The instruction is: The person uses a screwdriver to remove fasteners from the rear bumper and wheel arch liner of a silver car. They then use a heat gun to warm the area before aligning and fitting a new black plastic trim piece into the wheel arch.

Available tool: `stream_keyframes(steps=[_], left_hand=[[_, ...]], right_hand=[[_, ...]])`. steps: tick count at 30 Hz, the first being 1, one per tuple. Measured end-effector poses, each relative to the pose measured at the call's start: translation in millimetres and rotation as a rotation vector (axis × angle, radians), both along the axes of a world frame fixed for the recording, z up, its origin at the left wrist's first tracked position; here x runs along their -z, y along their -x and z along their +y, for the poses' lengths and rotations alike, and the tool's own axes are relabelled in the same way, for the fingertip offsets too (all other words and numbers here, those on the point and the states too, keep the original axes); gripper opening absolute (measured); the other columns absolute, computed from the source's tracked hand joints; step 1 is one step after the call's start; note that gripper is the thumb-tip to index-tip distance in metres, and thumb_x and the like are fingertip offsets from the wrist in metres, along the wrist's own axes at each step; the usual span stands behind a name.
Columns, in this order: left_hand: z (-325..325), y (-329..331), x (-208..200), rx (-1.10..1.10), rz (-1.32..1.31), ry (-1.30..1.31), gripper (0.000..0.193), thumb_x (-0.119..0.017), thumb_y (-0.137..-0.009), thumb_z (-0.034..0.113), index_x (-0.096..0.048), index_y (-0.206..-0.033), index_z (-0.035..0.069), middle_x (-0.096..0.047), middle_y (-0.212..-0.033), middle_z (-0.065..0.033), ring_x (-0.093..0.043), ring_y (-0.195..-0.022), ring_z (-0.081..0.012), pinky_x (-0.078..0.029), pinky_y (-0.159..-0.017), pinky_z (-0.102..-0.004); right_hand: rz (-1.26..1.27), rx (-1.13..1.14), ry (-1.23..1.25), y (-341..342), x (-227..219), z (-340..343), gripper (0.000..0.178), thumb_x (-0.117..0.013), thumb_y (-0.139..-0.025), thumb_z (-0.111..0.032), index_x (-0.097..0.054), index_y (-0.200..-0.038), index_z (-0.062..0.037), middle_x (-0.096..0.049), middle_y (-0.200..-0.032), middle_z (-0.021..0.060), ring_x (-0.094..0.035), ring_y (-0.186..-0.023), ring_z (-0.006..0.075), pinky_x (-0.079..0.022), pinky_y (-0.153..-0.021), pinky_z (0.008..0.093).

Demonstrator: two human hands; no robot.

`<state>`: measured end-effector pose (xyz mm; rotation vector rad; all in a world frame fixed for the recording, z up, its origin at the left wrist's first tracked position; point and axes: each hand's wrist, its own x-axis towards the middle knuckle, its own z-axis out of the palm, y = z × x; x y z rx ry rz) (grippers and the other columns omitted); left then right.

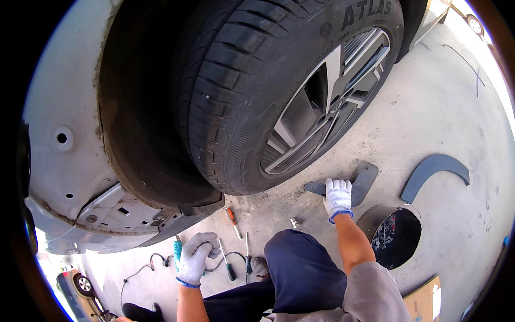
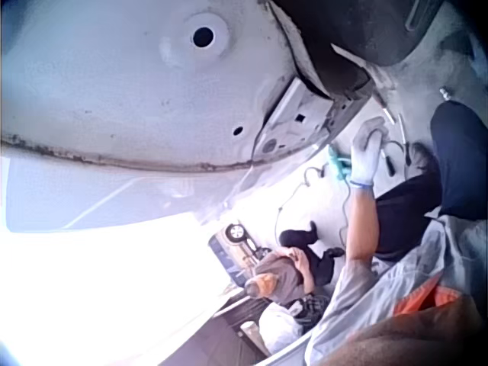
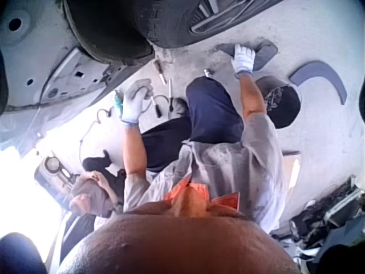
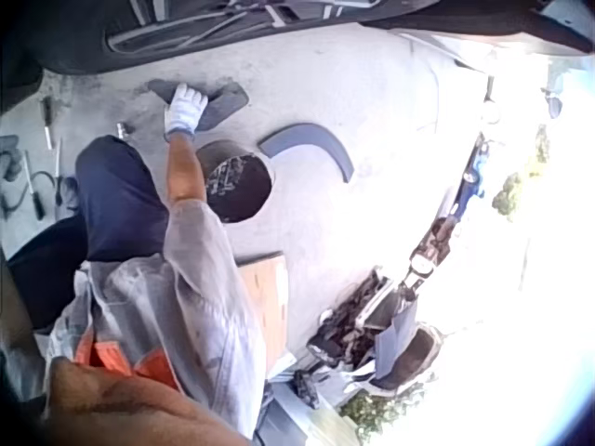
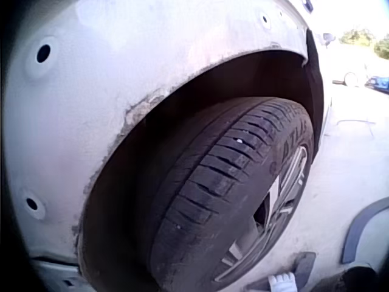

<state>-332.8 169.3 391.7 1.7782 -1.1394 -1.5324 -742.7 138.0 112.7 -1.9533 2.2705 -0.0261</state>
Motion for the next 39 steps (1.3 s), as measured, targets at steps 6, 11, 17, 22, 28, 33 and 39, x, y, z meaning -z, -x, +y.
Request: stream_keyframes(steps=[6, 11, 17, 22, 28, 33, 39], left_hand=[[7.7, -30.4, 8.5, -0.032, -0.004, -0.032, 0.030, -0.051, -0.100, 0.002, -0.068, -0.125, -0.002, -0.069, -0.094, -0.0071, -0.068, -0.081, -0.0140, -0.057, -0.075, -0.0270], [5.6, -40.2, 7.3, 0.057, -0.113, -0.054, 0.030, -0.053, -0.101, 0.005, -0.067, -0.126, -0.001, -0.068, -0.090, -0.0059, -0.065, -0.077, -0.0126, -0.056, -0.073, -0.0262], [-5.0, -29.5, 5.2, 0.016, -0.219, -0.065, 0.033, -0.059, -0.097, 0.009, -0.063, -0.129, -0.001, -0.069, -0.086, -0.0075, -0.067, -0.075, -0.0131, -0.054, -0.069, -0.0266], [-9.0, -31.4, -5.8, 0.046, -0.312, -0.077, 0.030, -0.063, -0.095, 0.011, -0.067, -0.122, -0.001, -0.074, -0.095, -0.0105, -0.071, -0.080, -0.0149, -0.056, -0.072, -0.0271], [-12.9, -30.6, -13.1, 0.308, -0.547, 0.196, 0.028, -0.061, -0.095, 0.009, -0.072, -0.117, -0.004, -0.074, -0.104, -0.0130, -0.072, -0.092, -0.0195, -0.056, -0.085, -0.0307], [-19.9, -26.6, -11.3, 0.376, -0.582, 0.240, 0.030, -0.059, -0.096, 0.010, -0.072, -0.119, -0.004, -0.073, -0.106, -0.0152, -0.071, -0.097, -0.0223, -0.054, -0.088, -0.0327], [-16.5, -27.3, -17.3, 0.282, -0.577, 0.086, 0.029, -0.058, -0.097, 0.012, -0.073, -0.118, -0.002, -0.072, -0.090, -0.0111, -0.069, -0.085, -0.0181, -0.054, -0.080, -0.0307]], right_hand=[[-0.259, -0.082, 0.103, -21.5, -78.6, 5.1, 0.066, -0.082, -0.075, -0.031, -0.059, -0.132, -0.0055, -0.066, -0.121, 0.0181, -0.062, -0.116, 0.0383, -0.047, -0.105, 0.0485], [-0.767, -0.238, -0.078, -74.4, -170.2, -1.9, 0.064, -0.080, -0.079, -0.033, -0.059, -0.133, -0.0059, -0.066, -0.123, 0.0208, -0.062, -0.120, 0.0407, -0.050, -0.104, 0.0483], [-0.823, -0.463, -0.186, -118.2, -195.4, -15.8, 0.070, -0.076, -0.081, -0.034, -0.055, -0.141, -0.0040, -0.062, -0.135, 0.0260, -0.061, -0.125, 0.0429, -0.050, -0.107, 0.0483], [-0.858, -0.451, -0.288, -125.5, -196.6, -20.2, 0.071, -0.075, -0.082, -0.035, -0.052, -0.142, -0.0041, -0.063, -0.134, 0.0260, -0.062, -0.123, 0.0426, -0.052, -0.104, 0.0477], [-0.987, -0.611, -0.529, -142.7, -179.9, -23.1, 0.067, -0.076, -0.081, -0.029, -0.053, -0.139, -0.0056, -0.068, -0.124, 0.0245, -0.067, -0.115, 0.0420, -0.053, -0.099, 0.0488], [-1.171, -0.602, -0.350, -156.7, -184.0, -31.3, 0.076, -0.076, -0.082, -0.022, -0.045, -0.150, -0.0105, -0.064, -0.131, 0.0269, -0.064, -0.119, 0.0439, -0.052, -0.101, 0.0491], [-1.219, -0.514, -0.214, -186.4, -218.5, -36.9, 0.067, -0.073, -0.083, -0.016, -0.049, -0.146, -0.0084, -0.060, -0.137, 0.0265, -0.060, -0.125, 0.0438, -0.050, -0.106, 0.0486]])
